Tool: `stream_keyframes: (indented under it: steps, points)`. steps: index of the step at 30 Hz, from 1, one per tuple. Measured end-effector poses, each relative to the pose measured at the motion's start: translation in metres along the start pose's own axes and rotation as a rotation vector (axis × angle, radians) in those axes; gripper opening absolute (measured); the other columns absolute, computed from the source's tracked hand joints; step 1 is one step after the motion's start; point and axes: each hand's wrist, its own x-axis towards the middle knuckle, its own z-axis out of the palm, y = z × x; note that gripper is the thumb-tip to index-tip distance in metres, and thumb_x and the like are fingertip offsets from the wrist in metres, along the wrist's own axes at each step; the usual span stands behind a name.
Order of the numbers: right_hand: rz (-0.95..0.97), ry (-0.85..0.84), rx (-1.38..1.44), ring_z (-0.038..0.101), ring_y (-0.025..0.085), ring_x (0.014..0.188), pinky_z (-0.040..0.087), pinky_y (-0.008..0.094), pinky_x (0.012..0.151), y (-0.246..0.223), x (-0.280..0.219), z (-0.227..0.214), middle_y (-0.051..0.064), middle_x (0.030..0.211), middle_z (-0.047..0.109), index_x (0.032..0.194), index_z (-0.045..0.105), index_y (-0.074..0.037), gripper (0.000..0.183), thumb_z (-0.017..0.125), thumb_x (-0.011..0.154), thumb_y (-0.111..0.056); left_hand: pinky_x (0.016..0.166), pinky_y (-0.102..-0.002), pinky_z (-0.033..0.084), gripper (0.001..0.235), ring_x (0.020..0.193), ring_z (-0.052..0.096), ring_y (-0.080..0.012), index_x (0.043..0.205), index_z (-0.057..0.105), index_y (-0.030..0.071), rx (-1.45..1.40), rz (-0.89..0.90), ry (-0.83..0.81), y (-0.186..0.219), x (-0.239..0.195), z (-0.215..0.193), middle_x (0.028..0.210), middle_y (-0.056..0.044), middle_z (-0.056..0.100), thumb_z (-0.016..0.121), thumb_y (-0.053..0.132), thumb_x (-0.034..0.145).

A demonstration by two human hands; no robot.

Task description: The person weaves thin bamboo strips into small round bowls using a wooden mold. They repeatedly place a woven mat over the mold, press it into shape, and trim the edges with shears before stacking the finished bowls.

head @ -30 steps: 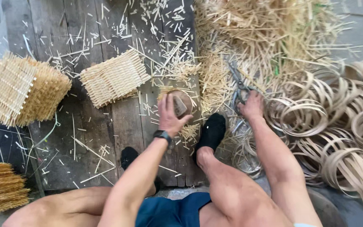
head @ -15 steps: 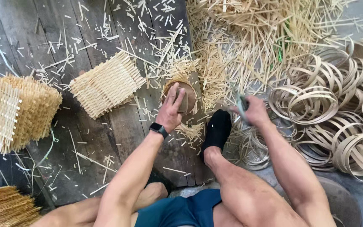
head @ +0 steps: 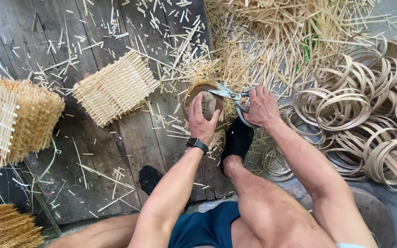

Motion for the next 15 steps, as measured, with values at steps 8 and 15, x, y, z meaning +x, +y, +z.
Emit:
stream_keyframes:
  steps: [8, 15]
  points:
    - [-0.045, -0.110, -0.086, 0.061, 0.022, 0.079, 0.055, 0.037, 0.063, 0.047, -0.002, 0.012, 0.012, 0.088, 0.060, 0.099, 0.065, -0.002, 0.030, 0.067, 0.093, -0.032, 0.120, -0.047, 0.037, 0.078, 0.134, 0.052, -0.0337, 0.149, 0.048, 0.013, 0.036, 0.154, -0.194, -0.010, 0.020, -0.022, 0.145, -0.010, 0.055, 0.080, 0.007, 0.078]
    - [-0.053, -0.035, -0.154, 0.062, 0.023, 0.078, 0.055, 0.035, 0.067, 0.025, 0.012, 0.018, 0.011, 0.087, 0.063, 0.093, 0.065, -0.004, 0.030, 0.073, 0.075, -0.026, 0.120, -0.044, 0.039, 0.076, 0.135, 0.051, -0.0336, 0.145, 0.051, 0.014, -0.034, 0.173, -0.361, -0.011, 0.032, -0.041, 0.144, -0.010, 0.056, 0.074, 0.002, 0.074]
